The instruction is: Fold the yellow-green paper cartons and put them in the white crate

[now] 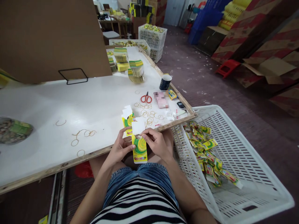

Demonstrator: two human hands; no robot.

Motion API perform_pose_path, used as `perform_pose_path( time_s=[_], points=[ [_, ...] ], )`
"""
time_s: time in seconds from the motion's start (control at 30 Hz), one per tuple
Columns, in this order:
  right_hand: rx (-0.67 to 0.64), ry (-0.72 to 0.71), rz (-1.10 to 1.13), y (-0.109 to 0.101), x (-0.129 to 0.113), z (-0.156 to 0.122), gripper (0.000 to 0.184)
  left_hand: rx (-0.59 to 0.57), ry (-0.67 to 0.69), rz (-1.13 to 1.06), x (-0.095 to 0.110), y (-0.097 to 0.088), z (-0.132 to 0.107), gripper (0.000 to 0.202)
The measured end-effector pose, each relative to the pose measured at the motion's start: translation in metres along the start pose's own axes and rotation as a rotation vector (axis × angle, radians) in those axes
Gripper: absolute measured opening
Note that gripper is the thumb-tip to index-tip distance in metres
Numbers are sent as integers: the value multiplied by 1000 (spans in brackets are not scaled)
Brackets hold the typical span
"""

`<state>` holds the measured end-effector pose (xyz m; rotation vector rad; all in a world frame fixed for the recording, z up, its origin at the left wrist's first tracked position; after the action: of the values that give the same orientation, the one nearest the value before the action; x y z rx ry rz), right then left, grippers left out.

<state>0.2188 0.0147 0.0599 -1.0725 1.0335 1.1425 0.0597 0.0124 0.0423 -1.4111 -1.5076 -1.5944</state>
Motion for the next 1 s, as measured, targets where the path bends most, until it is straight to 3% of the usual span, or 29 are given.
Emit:
perform_pose_path(
  time_s=[0.07,0.13,0.27,0.37,0.47,0.57,0.8,1.0],
  points=[
    [50,62,81,0,6,-1,31,-7,6,9,0,1,0,82],
    [61,99,133,1,10,-2,47,-11,1,38,0,2,1,75],
    [11,-12,4,-5,5,2,27,22,23,115,3,1,3,49],
    [-3,-86,-106,-13,-1,4,33,93,60,200,5,-2,3,43],
    [-77,49,-95,-11,4,4,34,170,85,286,5,-3,3,42],
    [-114,151,-108,-4,8,3,40,171,97,315,3,0,4,43],
    [-32,89,-322,-1,1,9,25,99,60,263,2,5,5,48],
    [-36,100,-341,2,0,5,38,135,85,281,4,5,7,47]
  ],
)
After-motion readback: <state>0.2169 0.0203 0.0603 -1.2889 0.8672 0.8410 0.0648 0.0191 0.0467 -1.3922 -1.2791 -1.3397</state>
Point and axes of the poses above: each hand's wrist, its own z-axis towards the middle knuckle, its own y-axis out of the palm, x = y × z, the point moved 5 cm from there along z, towards the middle knuckle, and after that the axes turned 10 degrees about x, right-handed, at the moved point
